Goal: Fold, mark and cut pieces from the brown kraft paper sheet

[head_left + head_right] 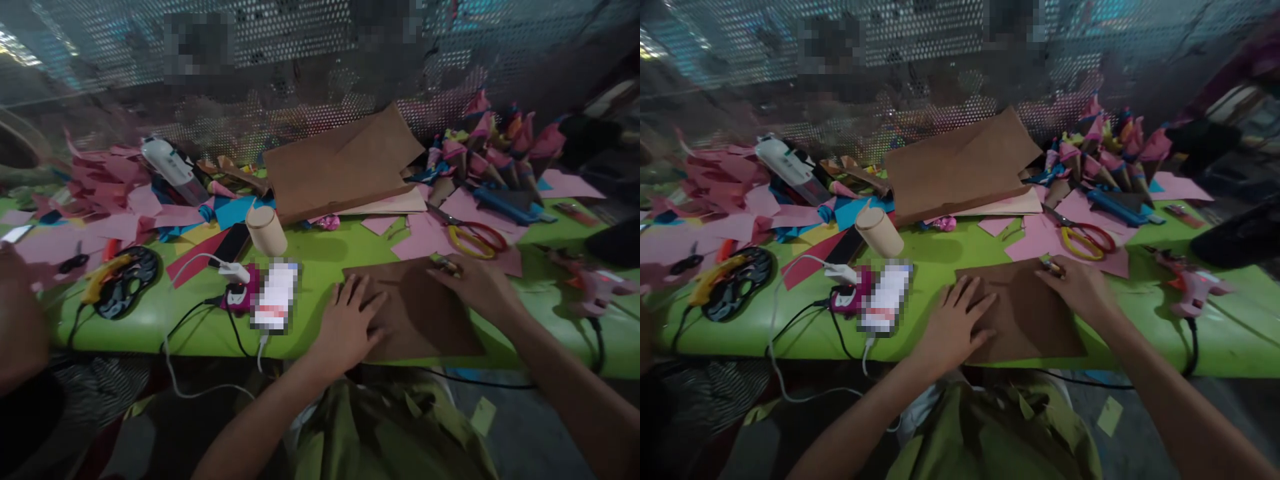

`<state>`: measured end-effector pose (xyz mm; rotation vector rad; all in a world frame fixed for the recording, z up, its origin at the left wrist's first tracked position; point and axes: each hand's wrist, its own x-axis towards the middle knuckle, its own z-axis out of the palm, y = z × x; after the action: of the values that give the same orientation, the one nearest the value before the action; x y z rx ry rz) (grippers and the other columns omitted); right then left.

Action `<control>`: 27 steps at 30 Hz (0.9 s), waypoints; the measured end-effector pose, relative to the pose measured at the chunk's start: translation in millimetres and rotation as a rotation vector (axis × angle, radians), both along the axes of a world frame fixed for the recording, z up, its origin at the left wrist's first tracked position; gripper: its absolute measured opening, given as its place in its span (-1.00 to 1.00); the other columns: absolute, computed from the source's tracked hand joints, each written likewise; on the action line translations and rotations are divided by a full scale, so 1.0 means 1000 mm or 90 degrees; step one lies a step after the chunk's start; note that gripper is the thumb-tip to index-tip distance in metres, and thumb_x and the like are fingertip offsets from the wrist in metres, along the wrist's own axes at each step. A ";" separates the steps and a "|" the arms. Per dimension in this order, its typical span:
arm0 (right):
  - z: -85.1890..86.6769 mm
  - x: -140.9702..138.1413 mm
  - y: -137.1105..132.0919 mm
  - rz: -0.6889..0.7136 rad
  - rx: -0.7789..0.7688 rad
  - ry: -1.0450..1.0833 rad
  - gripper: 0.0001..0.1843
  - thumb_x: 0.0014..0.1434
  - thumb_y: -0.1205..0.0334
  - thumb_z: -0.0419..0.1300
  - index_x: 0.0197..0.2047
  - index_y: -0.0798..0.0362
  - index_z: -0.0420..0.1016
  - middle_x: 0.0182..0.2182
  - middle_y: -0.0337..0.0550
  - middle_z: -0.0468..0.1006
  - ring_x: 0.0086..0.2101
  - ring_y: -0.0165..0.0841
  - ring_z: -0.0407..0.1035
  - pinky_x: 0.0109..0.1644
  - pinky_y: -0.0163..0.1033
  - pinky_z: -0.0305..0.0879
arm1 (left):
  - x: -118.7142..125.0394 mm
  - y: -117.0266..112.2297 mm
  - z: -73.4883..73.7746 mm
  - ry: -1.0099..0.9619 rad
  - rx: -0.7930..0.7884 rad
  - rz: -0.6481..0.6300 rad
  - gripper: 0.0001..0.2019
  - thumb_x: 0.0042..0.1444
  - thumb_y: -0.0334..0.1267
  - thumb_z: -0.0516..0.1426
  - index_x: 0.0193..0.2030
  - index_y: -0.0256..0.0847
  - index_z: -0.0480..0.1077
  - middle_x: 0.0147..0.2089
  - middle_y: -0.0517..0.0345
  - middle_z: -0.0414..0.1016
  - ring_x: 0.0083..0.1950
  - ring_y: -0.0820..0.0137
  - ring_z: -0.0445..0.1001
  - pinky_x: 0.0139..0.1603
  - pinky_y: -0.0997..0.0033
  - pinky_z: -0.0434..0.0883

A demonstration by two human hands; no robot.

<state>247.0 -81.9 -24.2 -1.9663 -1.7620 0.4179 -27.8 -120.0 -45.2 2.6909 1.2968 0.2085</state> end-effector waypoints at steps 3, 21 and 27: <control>0.015 0.006 -0.005 -0.074 0.046 0.075 -0.53 0.23 -0.22 0.09 -0.35 0.01 0.52 -0.46 -0.07 0.56 -0.40 -0.21 0.41 -0.34 -0.19 0.18 | 0.000 0.001 0.006 -0.001 0.000 0.007 -0.40 0.33 0.15 0.09 0.43 0.01 0.25 0.55 -0.07 0.12 0.54 -0.05 0.09 0.42 -0.26 0.19; -0.007 0.013 0.001 -0.105 0.129 0.562 -0.64 -0.06 -0.12 0.45 -0.45 -0.01 0.54 -0.56 -0.26 0.53 -0.54 -0.39 0.37 -0.46 -0.27 0.31 | 0.053 0.063 0.026 0.055 0.046 -0.223 -0.56 0.35 -0.08 0.11 0.27 -0.26 0.36 0.29 -0.10 0.45 0.22 0.11 0.42 0.16 0.10 0.35; -0.010 0.015 0.000 -0.078 0.099 0.503 -0.66 0.02 -0.14 0.39 -0.40 -0.03 0.54 -0.52 -0.25 0.54 -0.52 -0.36 0.38 -0.45 -0.25 0.31 | 0.061 0.071 0.024 0.069 0.010 -0.242 -0.58 0.33 -0.02 0.09 0.20 -0.20 0.42 0.48 0.02 0.28 0.29 0.08 0.36 0.21 0.06 0.33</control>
<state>261.6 -82.1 -34.5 -1.4817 -1.1217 0.8436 33.6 -49.4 -21.5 2.9280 0.7832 0.0285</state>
